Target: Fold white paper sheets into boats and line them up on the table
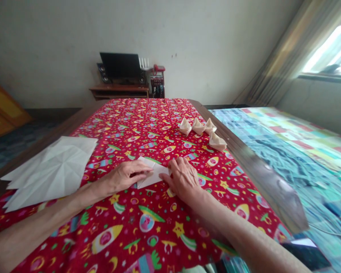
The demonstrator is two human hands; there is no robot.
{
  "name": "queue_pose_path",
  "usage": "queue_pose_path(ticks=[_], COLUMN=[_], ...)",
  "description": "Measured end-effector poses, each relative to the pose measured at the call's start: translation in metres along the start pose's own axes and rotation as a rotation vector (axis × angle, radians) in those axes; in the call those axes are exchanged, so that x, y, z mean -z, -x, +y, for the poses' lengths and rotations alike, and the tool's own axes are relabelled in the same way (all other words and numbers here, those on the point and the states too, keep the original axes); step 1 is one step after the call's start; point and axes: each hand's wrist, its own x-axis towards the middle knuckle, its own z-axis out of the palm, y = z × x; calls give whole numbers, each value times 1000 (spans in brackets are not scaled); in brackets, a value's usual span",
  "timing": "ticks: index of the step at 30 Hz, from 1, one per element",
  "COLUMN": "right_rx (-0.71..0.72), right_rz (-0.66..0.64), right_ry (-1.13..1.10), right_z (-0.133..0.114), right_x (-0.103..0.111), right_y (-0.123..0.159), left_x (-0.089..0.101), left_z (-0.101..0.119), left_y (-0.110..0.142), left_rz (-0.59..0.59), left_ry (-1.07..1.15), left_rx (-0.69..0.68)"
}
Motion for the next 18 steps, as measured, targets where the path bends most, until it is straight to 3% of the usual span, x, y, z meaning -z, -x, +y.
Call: queue_pose_path(ticks=[6,11,18], right_rx=[42,69,-50], right_rz=[47,96,11], right_ry=[-77,-241,-410], right_z=[7,9,8], right_x=[-7,-16,-9], right_y=[4,4,-12], left_x=[6,9,7], left_z=[-31,-31,-33], left_y=[-12,-13,-16], left_rz=[-59,-107,-62], left_ry=[-157,-179,-171], left_rx=[107,123,117])
